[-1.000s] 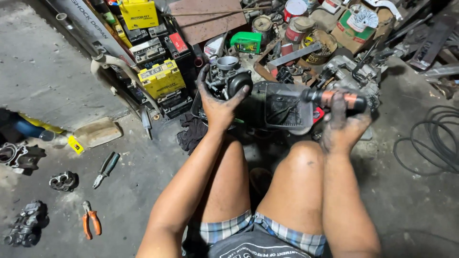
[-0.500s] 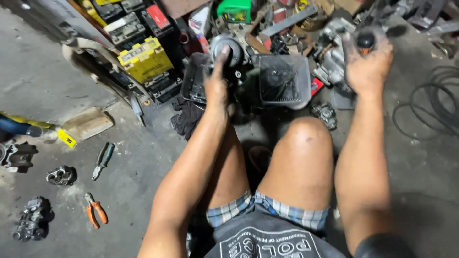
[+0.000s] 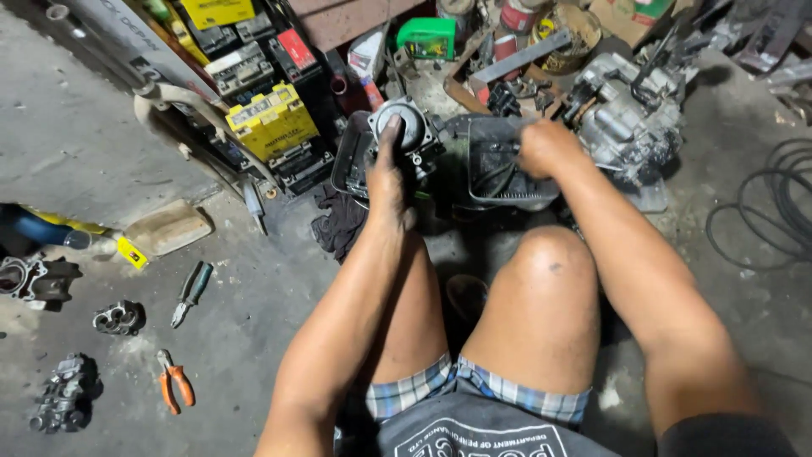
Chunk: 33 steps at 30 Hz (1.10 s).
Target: The person sits on the floor and uses a screwdriver to disassemble a mechanical engine component, removing screws and separating parts. They then wipe the component with a cloth and continue to manipulate and reassemble the parts by hand.
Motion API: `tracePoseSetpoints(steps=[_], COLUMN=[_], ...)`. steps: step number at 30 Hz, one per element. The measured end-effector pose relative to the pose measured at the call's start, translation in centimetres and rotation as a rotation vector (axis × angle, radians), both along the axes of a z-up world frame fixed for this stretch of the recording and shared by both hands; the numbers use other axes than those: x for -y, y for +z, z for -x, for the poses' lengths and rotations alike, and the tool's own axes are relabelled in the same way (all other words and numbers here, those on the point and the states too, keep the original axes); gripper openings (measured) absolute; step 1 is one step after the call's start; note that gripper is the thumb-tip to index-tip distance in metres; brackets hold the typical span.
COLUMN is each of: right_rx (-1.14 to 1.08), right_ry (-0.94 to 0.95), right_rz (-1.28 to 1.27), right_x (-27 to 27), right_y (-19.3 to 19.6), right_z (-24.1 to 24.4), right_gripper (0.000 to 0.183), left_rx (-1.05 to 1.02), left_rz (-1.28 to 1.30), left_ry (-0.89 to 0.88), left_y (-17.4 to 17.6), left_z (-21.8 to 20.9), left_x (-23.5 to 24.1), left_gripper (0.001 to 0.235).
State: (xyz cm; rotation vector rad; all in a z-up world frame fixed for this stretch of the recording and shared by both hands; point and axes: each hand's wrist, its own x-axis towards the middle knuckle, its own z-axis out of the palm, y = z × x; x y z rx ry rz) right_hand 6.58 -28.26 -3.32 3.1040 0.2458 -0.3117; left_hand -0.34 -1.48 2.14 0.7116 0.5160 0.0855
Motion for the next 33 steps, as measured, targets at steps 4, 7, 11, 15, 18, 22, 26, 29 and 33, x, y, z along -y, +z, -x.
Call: tracePoseSetpoints(steps=[4,7,11,15,18,22,26,29,33], right_rx=[0.005,-0.004,-0.019,0.000,0.018,0.027,0.027,0.014,0.010], right_ry=[0.106,0.145,0.099,0.105,0.077,0.050,-0.017,-0.049,-0.045], right_rz=[0.074,0.086,0.036,0.053,0.031,-0.022,-0.070,-0.081,-0.087], right_x=[-0.3,-0.7,-0.3,-0.2,-1.0,-1.1,-0.4,-0.4,-0.7], right_y=[-2.9,-3.4,-5.7,-6.3,-5.8,-7.6,-9.6,-10.1,-9.8], right_z=[-1.6,-1.5,-2.2,-2.6,-2.5,-3.0,-4.6,-4.7,-4.5], right_gripper=[0.031,0.030,0.038,0.040,0.042,0.047,0.054,0.056,0.055], left_rx=[0.028,0.029,0.019,0.014,0.017,0.027,0.029,0.038,0.038], left_rz=[0.029,0.031,0.040,0.055,0.024,0.027,0.027,0.032,0.040], left_ry=[0.032,0.003,-0.019,-0.029,-0.041,-0.053,-0.036,-0.032,-0.028], left_y=[-0.5,-1.0,-2.3,-3.0,-5.2,-6.4,-5.2,-4.6,-3.1], left_z=[-0.7,-0.6,-0.4,0.1,-0.9,-0.7,-0.5,-0.3,0.2], left_x=[-0.3,-0.7,-1.1,-1.1,-1.4,-1.2,-1.1,-1.2,-1.3], left_gripper=[0.085,0.089,0.097,0.096,0.094,0.099,0.097,0.098,0.099])
